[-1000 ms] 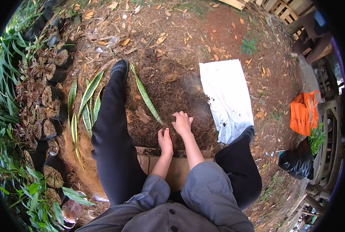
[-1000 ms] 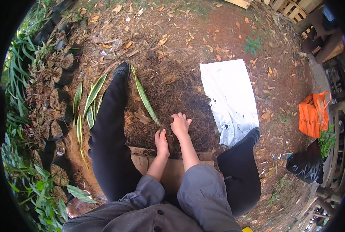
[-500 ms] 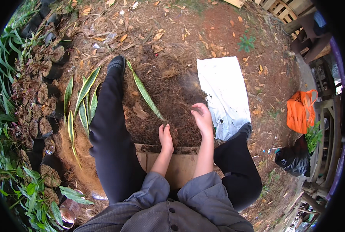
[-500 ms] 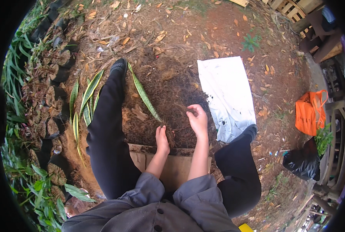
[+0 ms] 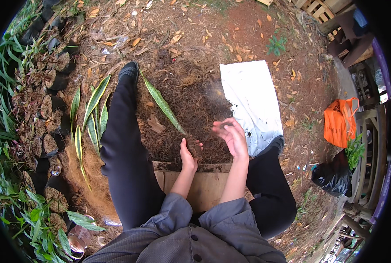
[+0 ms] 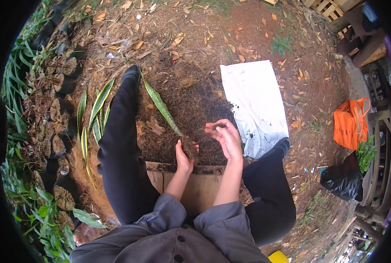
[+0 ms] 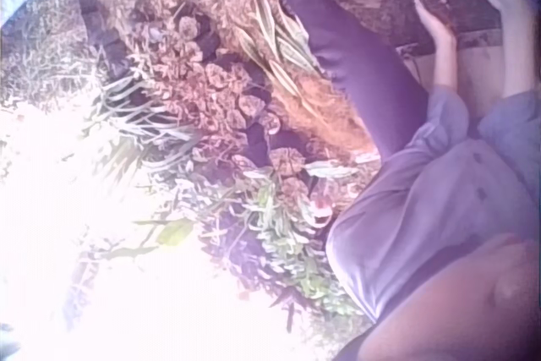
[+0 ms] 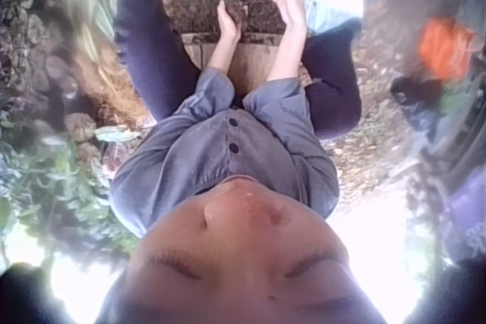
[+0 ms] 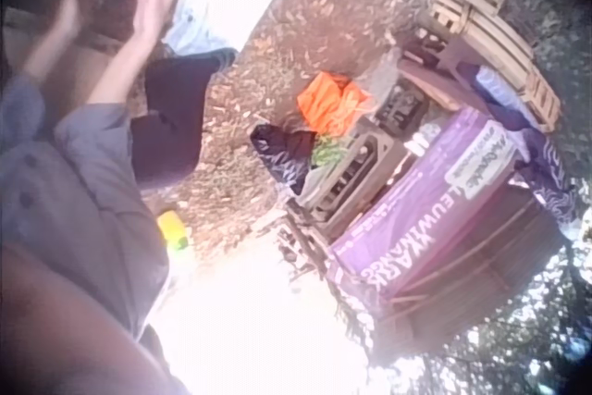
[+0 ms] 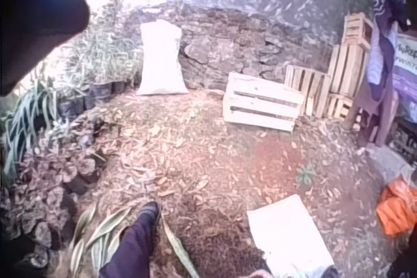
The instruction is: The person sits on the ground and uses their hands to wipe and clean a long green leaf. They repeatedly rub the surface of the leaf with their fingers, occasionally adjusting their grip and the leaf's position. The task appears to focus on removing debris or dirt from the leaf's surface.
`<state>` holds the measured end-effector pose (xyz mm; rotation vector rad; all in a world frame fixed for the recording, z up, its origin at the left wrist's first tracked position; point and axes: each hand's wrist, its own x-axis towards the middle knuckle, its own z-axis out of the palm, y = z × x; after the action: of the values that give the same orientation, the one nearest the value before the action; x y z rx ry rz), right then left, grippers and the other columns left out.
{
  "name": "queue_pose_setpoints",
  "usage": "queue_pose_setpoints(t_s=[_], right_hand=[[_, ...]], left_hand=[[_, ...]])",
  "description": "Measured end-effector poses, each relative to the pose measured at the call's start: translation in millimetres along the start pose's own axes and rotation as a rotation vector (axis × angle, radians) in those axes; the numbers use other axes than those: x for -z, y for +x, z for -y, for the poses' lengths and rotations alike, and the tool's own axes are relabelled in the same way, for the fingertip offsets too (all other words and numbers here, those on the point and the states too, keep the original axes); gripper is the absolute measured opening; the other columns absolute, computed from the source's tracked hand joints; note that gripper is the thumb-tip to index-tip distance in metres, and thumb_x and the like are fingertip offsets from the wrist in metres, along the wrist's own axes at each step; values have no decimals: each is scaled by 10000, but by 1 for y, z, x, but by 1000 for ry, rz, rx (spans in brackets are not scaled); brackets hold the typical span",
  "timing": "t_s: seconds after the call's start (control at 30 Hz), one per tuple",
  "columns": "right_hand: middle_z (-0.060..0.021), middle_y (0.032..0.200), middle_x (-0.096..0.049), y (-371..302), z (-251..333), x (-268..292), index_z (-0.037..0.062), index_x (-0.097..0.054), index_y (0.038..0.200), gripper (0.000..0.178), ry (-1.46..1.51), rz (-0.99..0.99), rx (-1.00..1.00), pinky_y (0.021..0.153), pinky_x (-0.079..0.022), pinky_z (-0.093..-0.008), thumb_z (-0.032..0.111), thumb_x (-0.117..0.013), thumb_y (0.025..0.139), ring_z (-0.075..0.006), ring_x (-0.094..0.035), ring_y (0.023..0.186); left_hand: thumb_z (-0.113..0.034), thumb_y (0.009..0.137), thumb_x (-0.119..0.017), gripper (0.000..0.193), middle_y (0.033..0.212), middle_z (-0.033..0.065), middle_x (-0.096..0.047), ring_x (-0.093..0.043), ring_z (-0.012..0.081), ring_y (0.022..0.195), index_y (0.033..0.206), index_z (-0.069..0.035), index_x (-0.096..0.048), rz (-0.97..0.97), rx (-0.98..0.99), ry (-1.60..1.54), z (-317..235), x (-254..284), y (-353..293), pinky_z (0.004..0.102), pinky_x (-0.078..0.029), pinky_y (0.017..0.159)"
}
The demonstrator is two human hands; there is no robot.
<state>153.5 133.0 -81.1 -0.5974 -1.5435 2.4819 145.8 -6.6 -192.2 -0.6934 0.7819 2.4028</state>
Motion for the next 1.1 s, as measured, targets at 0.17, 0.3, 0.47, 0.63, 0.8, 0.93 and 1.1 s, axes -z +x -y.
queue_pose_setpoints(t_s=[0.17,0.3,0.47,0.63,0.8,0.93,1.1], right_hand=[[-95,974,-629,3,-12,0,29,-584,1008,167,-469,19,-141,646,-497,-227,29,-566,842,-131,-629,788],[-67,943,-624,7,-34,-11,22,-599,1052,226,-660,54,-13,666,-503,-241,10,-575,827,-129,-630,778],[-109,1057,-625,2,-42,-24,31,-631,1066,262,-911,227,37,831,-467,-298,37,-598,806,-188,-588,995],[-133,1016,-648,0,-39,-17,46,-661,1000,225,-864,207,-43,833,-465,-305,85,-618,782,-215,-620,959],[-142,1057,-632,1,-37,-26,48,-653,1005,249,-892,81,-172,848,-458,-317,50,-634,757,-214,-609,990],[-113,1136,-597,4,-54,-15,41,-648,1011,224,-959,100,127,909,-422,-309,34,-581,798,-199,-557,1074],[-99,1157,-589,9,-66,-15,34,-633,1031,239,-858,106,69,950,-397,-302,45,-461,865,-220,-540,1102]], left_hand=[[-427,937,-324,443,902,83,-580,-590,205,812,1128,-64,-492,48,-20,13,2,2,3,332,-473,733],[-375,945,-363,385,939,77,-588,-592,195,843,1131,-66,-498,75,-2,30,3,4,3,324,-474,746],[-374,943,-407,378,1108,39,-547,-521,160,1034,1166,-80,-488,39,8,31,7,8,7,312,-416,891],[-400,943,-401,398,1133,41,-535,-513,148,1044,1195,-101,-473,48,102,-16,-1,-5,-5,319,-411,890],[-387,933,-437,409,1155,32,-517,-505,144,1047,1200,-79,-465,102,-21,169,4,-1,1,314,-408,877],[-334,923,-474,419,1211,49,-475,-450,150,1115,1237,-59,-434,98,-20,157,6,-2,1,311,-355,930],[-272,904,-512,481,1259,80,-440,-393,166,1186,1298,-40,-362,149,-21,138,2,-2,0,310,-292,986]])
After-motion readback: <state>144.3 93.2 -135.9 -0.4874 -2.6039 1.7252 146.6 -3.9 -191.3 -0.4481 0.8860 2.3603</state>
